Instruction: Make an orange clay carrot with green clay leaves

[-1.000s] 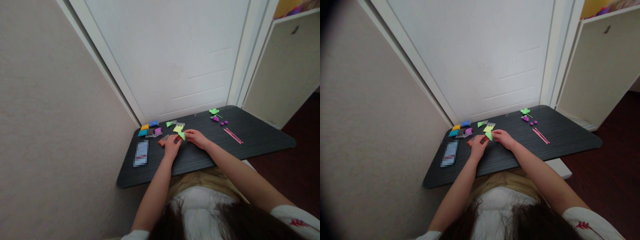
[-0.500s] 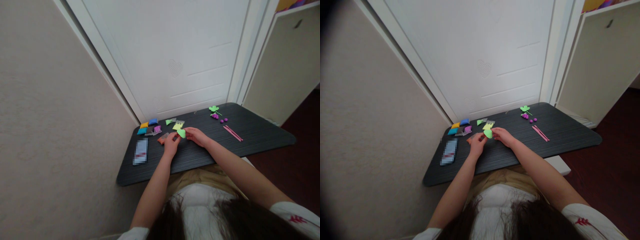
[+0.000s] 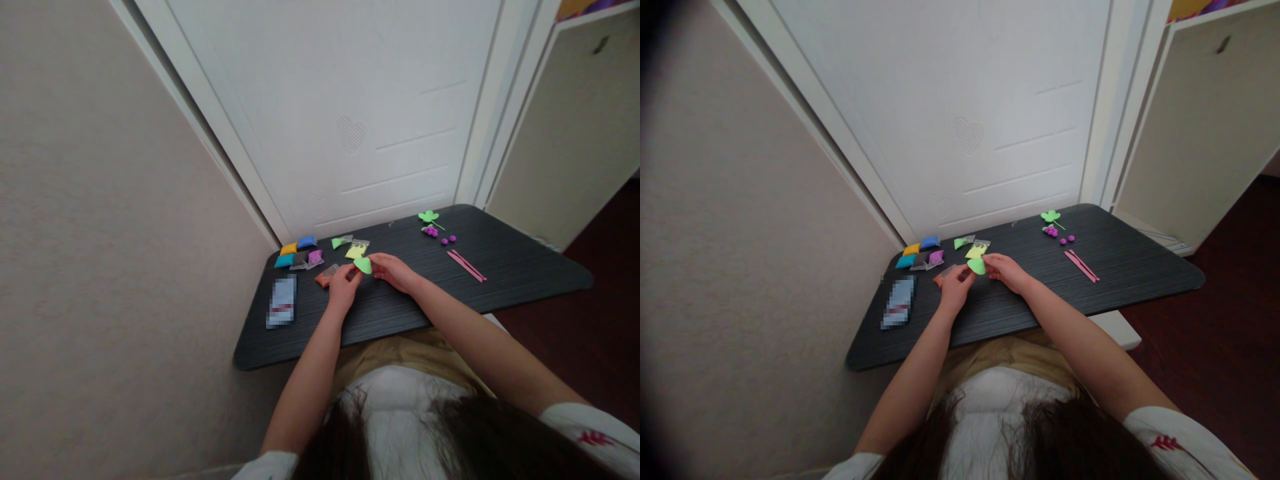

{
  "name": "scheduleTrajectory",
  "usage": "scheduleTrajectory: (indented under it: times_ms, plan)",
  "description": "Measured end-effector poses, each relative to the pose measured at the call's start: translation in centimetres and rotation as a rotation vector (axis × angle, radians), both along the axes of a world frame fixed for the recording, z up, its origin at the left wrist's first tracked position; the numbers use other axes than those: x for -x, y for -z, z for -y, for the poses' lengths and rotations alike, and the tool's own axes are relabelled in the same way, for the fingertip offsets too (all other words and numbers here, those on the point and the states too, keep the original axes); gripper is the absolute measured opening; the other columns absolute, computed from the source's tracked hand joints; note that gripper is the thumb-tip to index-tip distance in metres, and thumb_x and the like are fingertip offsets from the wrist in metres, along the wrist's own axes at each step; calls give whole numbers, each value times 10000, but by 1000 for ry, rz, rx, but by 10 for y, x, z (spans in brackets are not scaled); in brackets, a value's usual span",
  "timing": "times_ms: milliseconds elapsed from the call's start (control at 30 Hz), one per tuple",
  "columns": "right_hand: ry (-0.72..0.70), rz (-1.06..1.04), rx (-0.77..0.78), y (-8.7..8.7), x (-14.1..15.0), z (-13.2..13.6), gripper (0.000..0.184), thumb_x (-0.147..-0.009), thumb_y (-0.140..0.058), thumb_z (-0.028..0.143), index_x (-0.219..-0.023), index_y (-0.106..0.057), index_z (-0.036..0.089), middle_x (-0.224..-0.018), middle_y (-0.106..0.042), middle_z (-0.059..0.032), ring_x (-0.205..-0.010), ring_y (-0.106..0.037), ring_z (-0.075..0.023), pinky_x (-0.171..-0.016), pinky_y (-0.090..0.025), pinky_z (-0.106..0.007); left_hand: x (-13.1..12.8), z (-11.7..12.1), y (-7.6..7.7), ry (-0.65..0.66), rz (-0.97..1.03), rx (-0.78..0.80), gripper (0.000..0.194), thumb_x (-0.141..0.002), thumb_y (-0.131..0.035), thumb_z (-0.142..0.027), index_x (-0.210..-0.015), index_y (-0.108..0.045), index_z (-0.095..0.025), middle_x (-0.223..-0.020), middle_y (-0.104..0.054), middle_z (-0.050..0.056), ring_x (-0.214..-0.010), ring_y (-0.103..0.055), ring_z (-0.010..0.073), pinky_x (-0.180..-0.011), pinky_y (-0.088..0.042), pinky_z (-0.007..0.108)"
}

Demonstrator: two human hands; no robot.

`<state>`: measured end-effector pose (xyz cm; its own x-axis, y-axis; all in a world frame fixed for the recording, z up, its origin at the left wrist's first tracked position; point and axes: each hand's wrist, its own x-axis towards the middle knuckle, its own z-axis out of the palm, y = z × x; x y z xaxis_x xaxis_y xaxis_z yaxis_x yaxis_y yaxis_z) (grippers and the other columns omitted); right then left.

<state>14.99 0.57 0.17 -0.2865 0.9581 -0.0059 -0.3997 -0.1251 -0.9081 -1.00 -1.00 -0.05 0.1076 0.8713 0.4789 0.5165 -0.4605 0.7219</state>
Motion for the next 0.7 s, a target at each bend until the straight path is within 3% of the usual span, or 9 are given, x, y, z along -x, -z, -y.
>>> scheduleTrajectory:
  times_ms: [267,700]
  plan:
    - [19,33,-30,2,0,0,193,-668,-631,336,-810,-614,206,-770,-621,-5,-662,-536,-93,-555,-401,-199,0,-3,5,14,47,12,257,-708,-566,-282,-937,-596,-170,-848,-632,49,-749,-575,147,-708,-452,308]
    - [124,166,-140,4,1,0,263,-647,-635,353,-878,-621,226,-888,-621,-8,-752,-539,-113,-605,-406,-216,1,-2,2,-13,-82,-24,173,-696,-560,-208,-855,-618,-175,-804,-628,34,-744,-559,145,-666,-434,286]
